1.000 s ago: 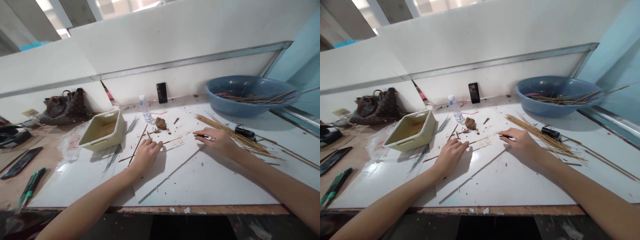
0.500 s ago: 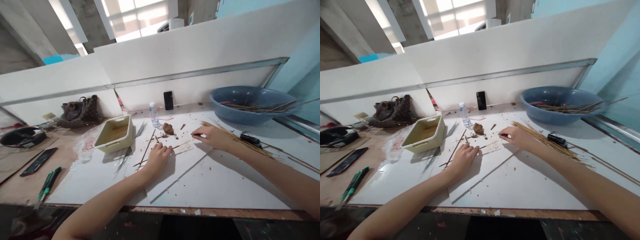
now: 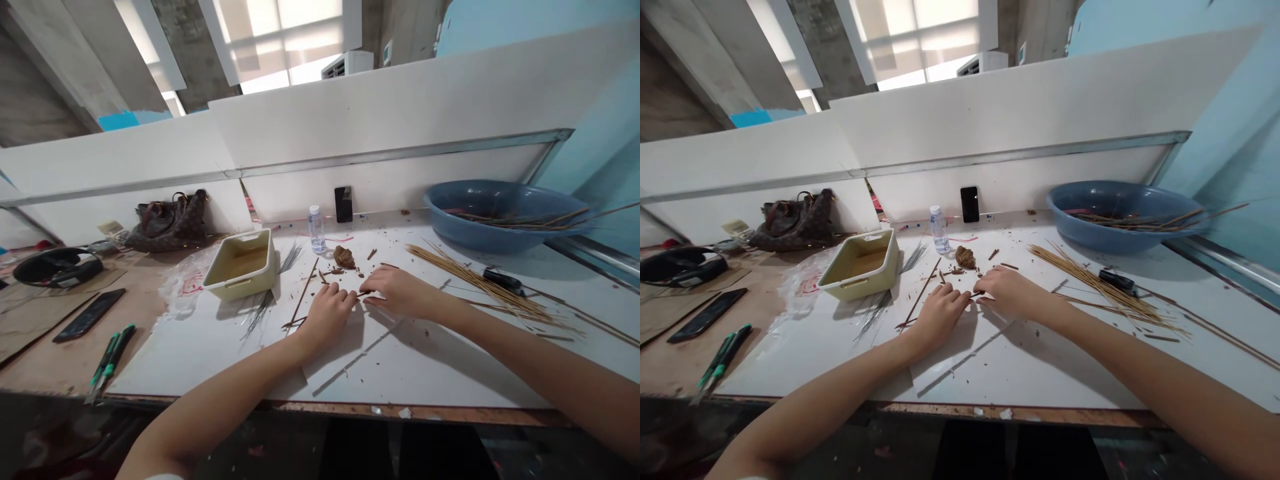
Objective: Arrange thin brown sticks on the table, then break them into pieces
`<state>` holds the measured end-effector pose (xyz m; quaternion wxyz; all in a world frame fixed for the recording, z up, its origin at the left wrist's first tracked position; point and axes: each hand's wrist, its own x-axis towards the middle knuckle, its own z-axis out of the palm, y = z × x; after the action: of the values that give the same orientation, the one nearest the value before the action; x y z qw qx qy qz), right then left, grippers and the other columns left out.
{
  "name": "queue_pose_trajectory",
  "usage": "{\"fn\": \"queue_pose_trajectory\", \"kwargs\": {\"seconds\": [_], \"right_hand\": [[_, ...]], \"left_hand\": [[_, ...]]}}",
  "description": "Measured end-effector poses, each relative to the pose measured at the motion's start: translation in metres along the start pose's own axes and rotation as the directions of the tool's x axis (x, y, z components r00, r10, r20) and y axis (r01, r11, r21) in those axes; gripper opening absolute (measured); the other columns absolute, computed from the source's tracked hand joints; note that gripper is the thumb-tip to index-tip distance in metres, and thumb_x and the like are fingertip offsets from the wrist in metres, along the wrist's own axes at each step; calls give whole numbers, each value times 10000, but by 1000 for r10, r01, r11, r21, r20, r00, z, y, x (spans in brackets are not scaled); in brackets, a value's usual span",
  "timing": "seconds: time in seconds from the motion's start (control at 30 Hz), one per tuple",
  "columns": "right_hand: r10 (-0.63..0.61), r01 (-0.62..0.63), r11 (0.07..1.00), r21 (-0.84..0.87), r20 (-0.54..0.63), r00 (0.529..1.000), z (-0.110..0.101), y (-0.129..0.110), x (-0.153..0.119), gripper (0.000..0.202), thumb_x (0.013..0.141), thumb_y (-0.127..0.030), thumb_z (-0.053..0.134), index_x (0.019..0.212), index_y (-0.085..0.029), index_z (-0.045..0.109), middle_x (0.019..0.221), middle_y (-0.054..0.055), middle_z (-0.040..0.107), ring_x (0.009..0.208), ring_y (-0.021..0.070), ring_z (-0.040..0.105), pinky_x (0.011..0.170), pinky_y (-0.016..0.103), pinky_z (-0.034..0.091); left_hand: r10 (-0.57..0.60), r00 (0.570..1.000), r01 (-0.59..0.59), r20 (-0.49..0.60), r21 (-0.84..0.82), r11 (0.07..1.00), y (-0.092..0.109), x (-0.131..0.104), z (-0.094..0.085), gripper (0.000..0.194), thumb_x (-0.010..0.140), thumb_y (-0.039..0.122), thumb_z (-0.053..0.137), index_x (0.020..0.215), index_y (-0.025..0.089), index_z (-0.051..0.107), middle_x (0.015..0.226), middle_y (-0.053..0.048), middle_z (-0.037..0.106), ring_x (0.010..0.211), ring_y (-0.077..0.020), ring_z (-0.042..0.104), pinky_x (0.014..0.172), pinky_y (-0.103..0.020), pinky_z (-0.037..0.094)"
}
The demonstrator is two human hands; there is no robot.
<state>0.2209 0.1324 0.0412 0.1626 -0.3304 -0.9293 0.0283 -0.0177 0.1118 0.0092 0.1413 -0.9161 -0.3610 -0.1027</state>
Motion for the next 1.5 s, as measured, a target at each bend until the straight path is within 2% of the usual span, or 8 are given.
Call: {"fn": "queue_pose_trajectory", "kwargs": {"seconds": [0.23, 0.5, 0.7, 0.87, 1.07, 1.3, 1.4, 1.5], "right_hand": [[-67, 64, 997, -53, -51, 996, 12, 6, -1, 211, 1066, -285, 655, 937, -213, 806, 818, 44, 804, 814, 228, 694, 932, 388, 486], [-154, 148, 987, -63, -97, 983, 10, 25, -19, 296, 1110, -322, 571, 995, -211, 820, 808, 54, 802, 801, 224, 680, 928, 397, 489], [70, -68, 995, -71, 29, 997, -23, 77, -52, 283, 1098, -331, 574, 1055, -225, 832, 1010, 92, 844, 970, 257, 730, 929, 383, 513], [218, -217, 969, -117, -9, 976, -49, 104, -56, 356, 1105, -258, 493, 1203, -141, 815, 1048, 179, 835, 909, 275, 753, 854, 379, 532], [268, -285, 949, -132, -130, 955, -36, 78, -14, 496, 1102, -339, 525, 1540, -113, 584, 1384, 242, 736, 1199, 370, 708, 1027, 496, 520], [82, -76, 994, -76, 84, 993, -5, 13, -6, 213, 1023, -361, 706, 1170, -228, 785, 1026, 71, 841, 963, 260, 768, 891, 360, 540], [93, -81, 989, -127, 94, 991, 4, 5, -13, 166, 1036, -219, 643, 1006, -221, 806, 878, 54, 820, 858, 237, 754, 866, 355, 518], [94, -82, 987, -139, 83, 992, 6, 10, -21, 232, 1052, -184, 591, 1000, -213, 816, 872, 65, 814, 850, 233, 744, 873, 360, 509]], "left_hand": [[10, 1000, -10, -9, 9, 1000, 2, 0, 1, 150, 1092, 180, 567, 1095, 169, 717, 933, -75, 743, 966, -292, 638, 867, -434, 489], [12, 1000, -12, 10, 4, 1000, 2, 2, 4, 136, 1065, 154, 596, 1030, 171, 726, 932, -84, 752, 985, -295, 638, 888, -430, 484], [-8, 1000, 8, 14, -12, 1000, 1, 2, 7, 131, 986, 91, 627, 1014, 158, 736, 932, -113, 743, 979, -306, 633, 881, -453, 494], [-24, 1000, 24, 8, -29, 999, 1, 1, 6, 171, 992, 78, 587, 990, 160, 737, 905, -116, 736, 973, -312, 632, 860, -466, 501], [-27, 1000, 27, 8, -39, 999, 1, 2, 3, 183, 998, 84, 593, 1019, 178, 748, 917, -117, 747, 978, -314, 639, 861, -462, 488], [-33, 999, 33, 32, -24, 999, 0, 3, 6, 181, 1039, 125, 566, 1016, 170, 740, 915, -117, 746, 984, -311, 644, 873, -452, 481], [-12, 998, 13, 56, -20, 1000, 3, 6, 3, 190, 1074, 174, 550, 1030, 167, 735, 936, -121, 748, 994, -310, 649, 876, -447, 486], [41, 995, -38, 90, -34, 999, 8, 13, -4, 237, 1090, 329, 611, 1244, 170, 694, 1048, -112, 752, 1026, -296, 658, 870, -417, 502]]}}
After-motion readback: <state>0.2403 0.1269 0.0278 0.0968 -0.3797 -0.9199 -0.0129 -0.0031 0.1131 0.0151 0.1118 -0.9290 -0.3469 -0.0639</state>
